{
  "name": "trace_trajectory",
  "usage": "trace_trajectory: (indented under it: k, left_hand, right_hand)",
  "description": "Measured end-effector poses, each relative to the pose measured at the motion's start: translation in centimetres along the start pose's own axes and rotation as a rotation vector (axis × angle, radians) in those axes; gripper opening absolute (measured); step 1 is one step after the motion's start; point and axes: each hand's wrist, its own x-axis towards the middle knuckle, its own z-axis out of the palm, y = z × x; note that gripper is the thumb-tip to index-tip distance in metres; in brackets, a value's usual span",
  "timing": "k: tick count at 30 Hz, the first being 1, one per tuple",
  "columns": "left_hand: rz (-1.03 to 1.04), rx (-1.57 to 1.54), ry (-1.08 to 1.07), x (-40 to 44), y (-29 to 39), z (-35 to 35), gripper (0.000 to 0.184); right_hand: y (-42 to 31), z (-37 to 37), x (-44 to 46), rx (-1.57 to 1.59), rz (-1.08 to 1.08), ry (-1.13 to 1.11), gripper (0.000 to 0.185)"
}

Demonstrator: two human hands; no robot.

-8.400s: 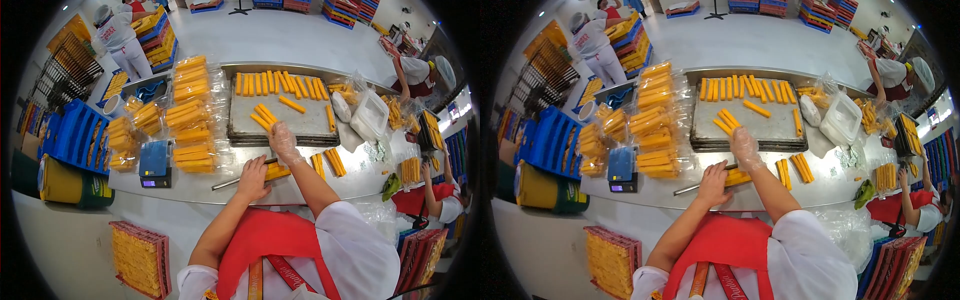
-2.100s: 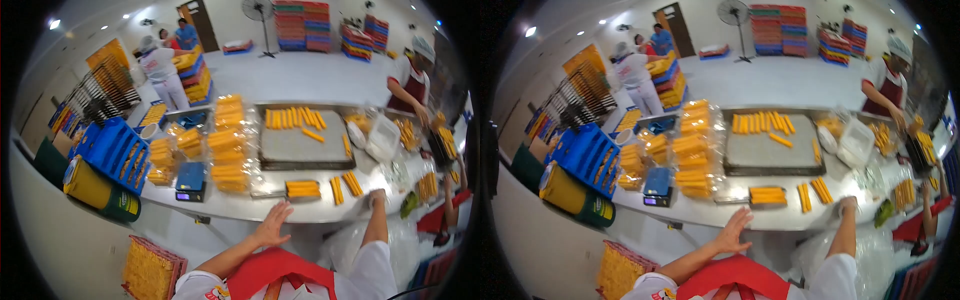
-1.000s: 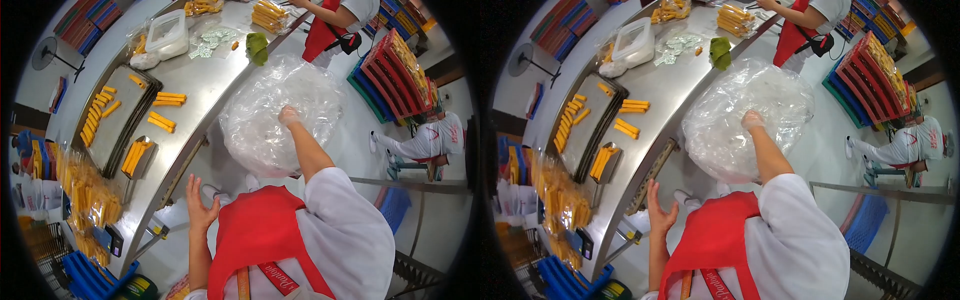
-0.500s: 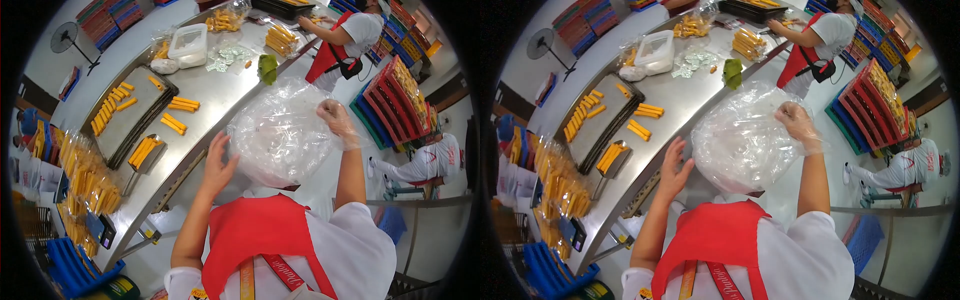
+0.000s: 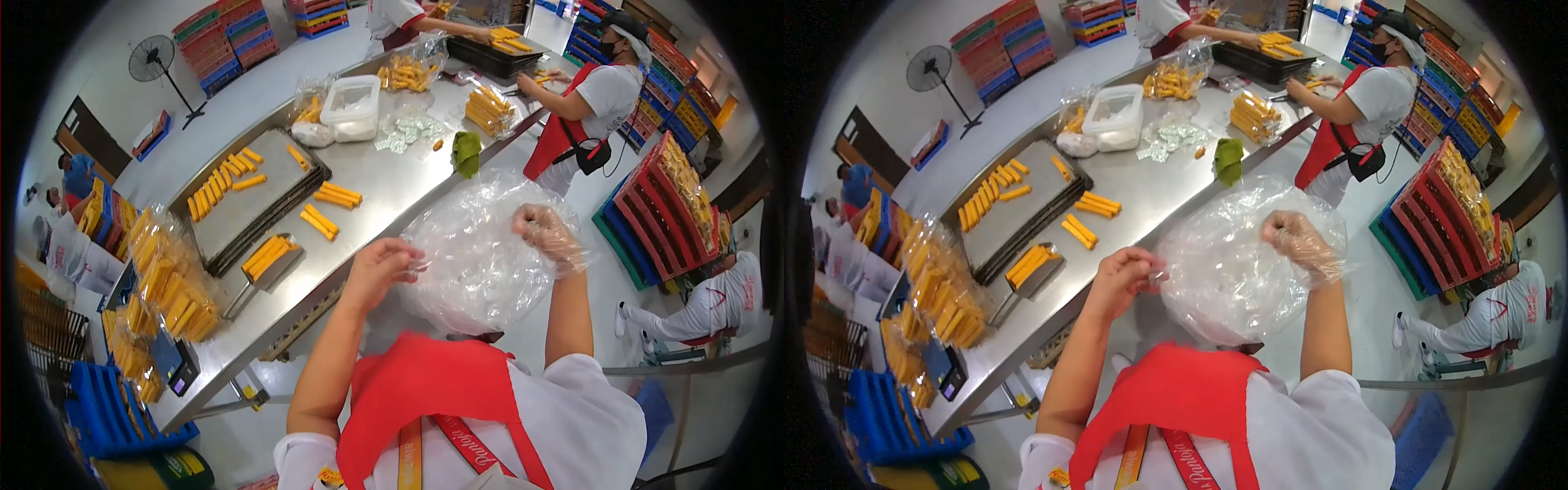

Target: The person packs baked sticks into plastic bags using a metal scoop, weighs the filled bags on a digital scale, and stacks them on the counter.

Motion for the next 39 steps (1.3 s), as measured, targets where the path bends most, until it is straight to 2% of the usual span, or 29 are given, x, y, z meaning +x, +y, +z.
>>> trace_trajectory:
  k: [1, 5, 7, 8, 10, 11, 13, 14, 15, 16, 18, 19, 20, 21, 22, 23, 24, 25, 27, 28, 30, 34, 36, 38, 39]
  left_hand:
    - [0.021, -0.011, 0.065, -0.5, 0.3, 0.2, 0.012]
    - [0.231, 0.233, 0.222, -1.6, -1.9, -2.0, 0.013]
    - [0.353, 0.464, 0.166, -2.1, -3.8, -4.3, 0.03]
    - [0.365, 0.468, 0.146, -2.8, -3.4, -3.8, 0.03]
    - [0.032, 0.357, 0.212, -5.1, -1.3, -2.0, 0.05]
    - [0.037, 0.361, 0.203, -6.0, -1.0, -1.8, 0.05]
    - [0.044, 0.253, 0.148, -7.9, -0.3, -2.1, 0.07]
    - [0.043, 0.252, 0.152, -8.9, 0.9, -2.3, 0.07]
    - [0.031, 0.261, 0.197, -10.2, 2.4, -2.8, 0.078]
    - [0.062, 0.33, 0.256, -11.4, 3.7, -2.8, 0.083]
    - [0.157, 0.529, 0.386, -13.7, 6.3, -2.7, 0.089]
    - [0.166, 0.64, 0.423, -14.8, 7.0, -2.9, 0.084]
    - [0.163, 0.637, 0.437, -15.0, 6.6, -3.1, 0.084]
    - [0.093, 0.798, 0.454, -15.0, 5.7, -3.6, 0.081]
    - [0.017, 0.954, 0.472, -15.1, 4.7, -4.2, 0.079]
    - [0.1, 1.304, 0.397, -14.7, 3.5, -4.0, 0.076]
    - [0.219, 1.414, 0.39, -13.7, 0.8, -5.0, 0.074]
    - [0.325, 1.525, 0.39, -13.3, -1.6, -5.7, 0.072]
    - [0.005, 0.934, 0.419, -13.0, -2.3, -4.8, 0.059]
    - [0.036, 0.834, 0.493, -13.3, -2.2, -4.1, 0.055]
    - [0.064, 0.725, 0.639, -15.1, -2.1, -4.9, 0.051]
    - [-0.007, 0.579, 0.661, -18.9, -1.5, -6.3, 0.058]
    - [-0.042, 0.538, 0.834, -21.4, -1.5, -7.0, 0.065]
    - [-0.058, 0.392, 0.922, -24.9, 1.2, -7.0, 0.067]
    - [-0.067, 0.259, 0.986, -26.9, 3.1, -6.8, 0.07]
  right_hand:
    - [-0.1, 0.5, 0.1, -0.023, -0.013, -0.039, 0.022]
    - [0.7, 2.7, 1.2, -0.056, -0.072, -0.107, 0.02]
    - [1.3, 3.9, 2.0, -0.024, -0.087, -0.106, 0.019]
    - [1.5, 4.6, 2.2, -0.023, -0.017, -0.113, 0.02]
    - [1.5, 5.9, 2.5, -0.02, 0.047, -0.108, 0.02]
    - [1.5, 6.5, 2.5, 0.053, 0.051, -0.151, 0.021]
    - [1.6, 8.3, 2.8, 0.127, 0.056, -0.2, 0.023]
    - [1.6, 9.4, 3.1, 0.136, 0.077, -0.242, 0.025]
    - [1.6, 10.7, 3.4, 0.145, 0.101, -0.29, 0.027]
    - [1.4, 12.0, 3.7, 0.146, 0.107, -0.306, 0.027]
    - [0.5, 14.6, 4.2, 0.012, 0.199, -0.197, 0.027]
    - [-0.3, 15.8, 4.4, 0.01, 0.202, -0.211, 0.027]
    - [-1.4, 17.1, 4.6, 0.138, 0.191, -0.229, 0.03]
    - [-2.6, 18.5, 4.6, 0.266, 0.182, -0.247, 0.032]
    - [-4.3, 20.1, 4.3, 0.263, 0.19, -0.266, 0.032]
    - [-6.1, 22.0, 3.8, 0.488, 0.229, -0.353, 0.033]
    - [-6.9, 23.8, 3.3, 0.71, 0.282, -0.447, 0.034]
    - [-6.7, 25.4, 3.0, 0.702, 0.32, -0.5, 0.034]
    - [-5.8, 29.7, 2.0, 0.237, 0.124, -0.522, 0.036]
    - [-4.2, 31.2, 2.6, -0.096, -0.157, -0.561, 0.041]
    - [-5.6, 32.0, 1.9, -0.152, -0.177, -0.701, 0.043]
    - [-7.4, 34.2, 1.6, 0.053, -0.064, -0.829, 0.045]
    - [-7.2, 36.2, 3.2, 0.368, 0.159, -0.759, 0.033]
    - [-6.1, 38.9, 6.6, 0.423, 0.103, -0.775, 0.032]
    - [-5.0, 40.5, 8.3, 0.487, 0.225, -0.785, 0.034]
